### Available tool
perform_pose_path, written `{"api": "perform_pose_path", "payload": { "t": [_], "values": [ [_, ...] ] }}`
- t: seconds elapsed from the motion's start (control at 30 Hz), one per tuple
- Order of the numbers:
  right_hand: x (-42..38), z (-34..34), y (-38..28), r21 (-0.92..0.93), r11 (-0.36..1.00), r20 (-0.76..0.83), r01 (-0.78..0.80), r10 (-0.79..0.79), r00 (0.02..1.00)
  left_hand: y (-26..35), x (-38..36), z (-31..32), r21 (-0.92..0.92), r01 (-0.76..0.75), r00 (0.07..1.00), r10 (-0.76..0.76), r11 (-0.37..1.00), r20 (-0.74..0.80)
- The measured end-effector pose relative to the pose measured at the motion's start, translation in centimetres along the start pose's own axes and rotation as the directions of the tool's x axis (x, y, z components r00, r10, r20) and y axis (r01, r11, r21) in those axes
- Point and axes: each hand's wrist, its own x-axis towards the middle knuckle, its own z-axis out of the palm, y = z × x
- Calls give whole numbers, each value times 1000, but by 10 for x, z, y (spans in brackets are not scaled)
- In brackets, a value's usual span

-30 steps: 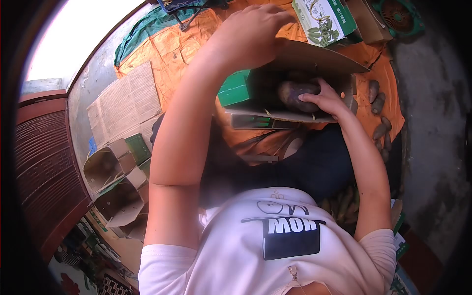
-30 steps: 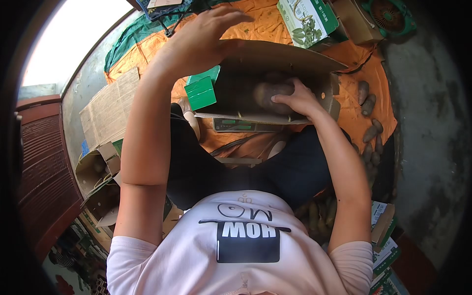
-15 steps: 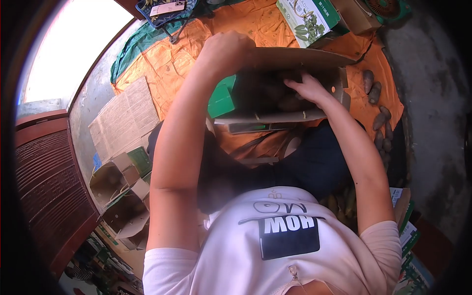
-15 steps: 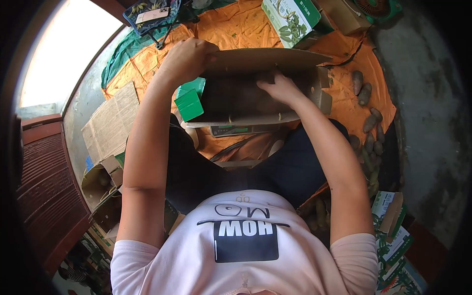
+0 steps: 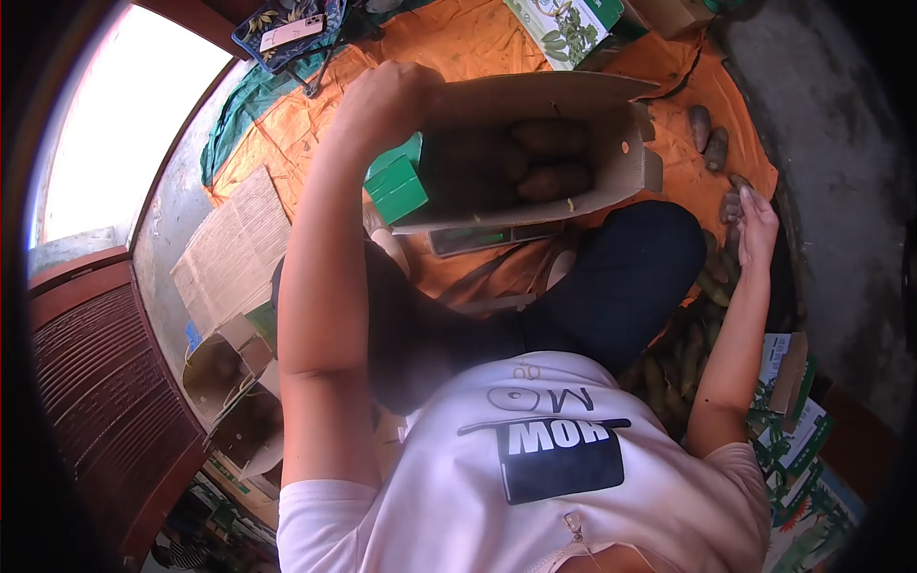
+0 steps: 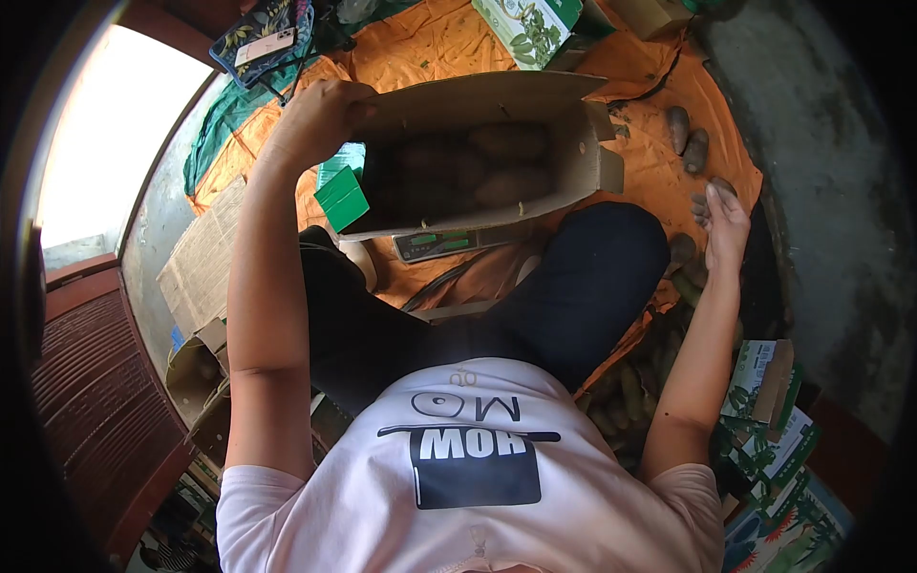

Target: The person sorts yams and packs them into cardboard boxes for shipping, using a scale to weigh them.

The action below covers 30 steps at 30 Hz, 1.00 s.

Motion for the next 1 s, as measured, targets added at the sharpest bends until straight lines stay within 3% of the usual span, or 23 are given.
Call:
{"api": "perform_pose_path", "payload": {
  "t": [0.13, 0.17, 0.2, 0.27, 0.3, 0.33, 0.37, 0.4, 0.43, 0.47, 0.53, 0.63, 0.73, 0.83, 0.9, 0.93, 0.97, 1.0],
  "values": [
    [-26, -23, 75, 39, 973, -204, -227, 230, 952, 5, 0, -14, -117, 11, 1000, -11, 993, 6],
    [-29, -35, 103, -30, 948, -223, -318, 304, 926, 3, 1, -14, -142, 11, 1000, -14, 990, -18],
    [-32, -33, 139, 16, 963, -253, -271, 266, 930, -1, 3, -14, -165, 11, 999, -18, 986, -42],
    [-52, -31, 179, 138, 928, -201, -347, 369, 907, -3, 1, -18, -184, -27, 993, 4, 983, -122],
    [-64, -25, 184, 146, 913, -161, -382, 403, 901, -12, 4, -12, -253, -130, 972, 72, 959, -225],
    [-76, -18, 192, 153, 895, -120, -419, 438, 891, -16, 7, -12, -204, -94, 968, 42, 975, -248],
    [-83, -24, 210, -145, 878, -62, -456, 452, 890, -21, 7, -12, -154, -56, 963, 13, 986, -269],
    [-90, -32, 232, -433, 798, -3, -419, 464, 886, -22, 7, -15, -220, -106, 954, 36, 970, -299],
    [-91, -53, 286, -502, 796, 24, -339, 405, 914, -16, 4, -24, -186, 33, 974, -73, 982, -213],
    [-91, -71, 342, -564, 788, 57, -248, 337, 940, -23, 6, -25, -175, -22, 970, -22, 984, -243],
    [-98, -69, 344, -557, 770, 18, -310, 384, 923, -35, 7, -26, -168, -72, 954, 19, 983, -300],
    [-103, -59, 313, -309, 709, -124, -634, 631, 766, -42, 6, -23, -186, -58, 939, -10, 981, -343],
    [-97, -50, 284, -187, 727, -153, -661, 643, 750, -44, 9, -22, -218, -58, 942, -19, 974, -336],
    [-85, -48, 287, -314, 792, -113, -524, 517, 848, -38, 10, -26, -176, 5, 952, -58, 984, -301],
    [-74, -57, 308, -370, 850, -66, -375, 379, 923, -14, 7, -33, -323, 125, 952, -205, 938, -227],
    [-64, -71, 310, -562, 824, 163, -67, 190, 968, -6, 5, -36, -391, 186, 945, -273, 902, -182],
    [-55, -84, 301, -651, 710, 416, 267, 40, 909, -7, 5, -35, -386, 147, 947, -243, 911, -212],
    [-51, -83, 300, -697, 655, 422, 291, 47, 905, -10, 5, -33, -380, 109, 947, -213, 919, -242]
  ]
}}
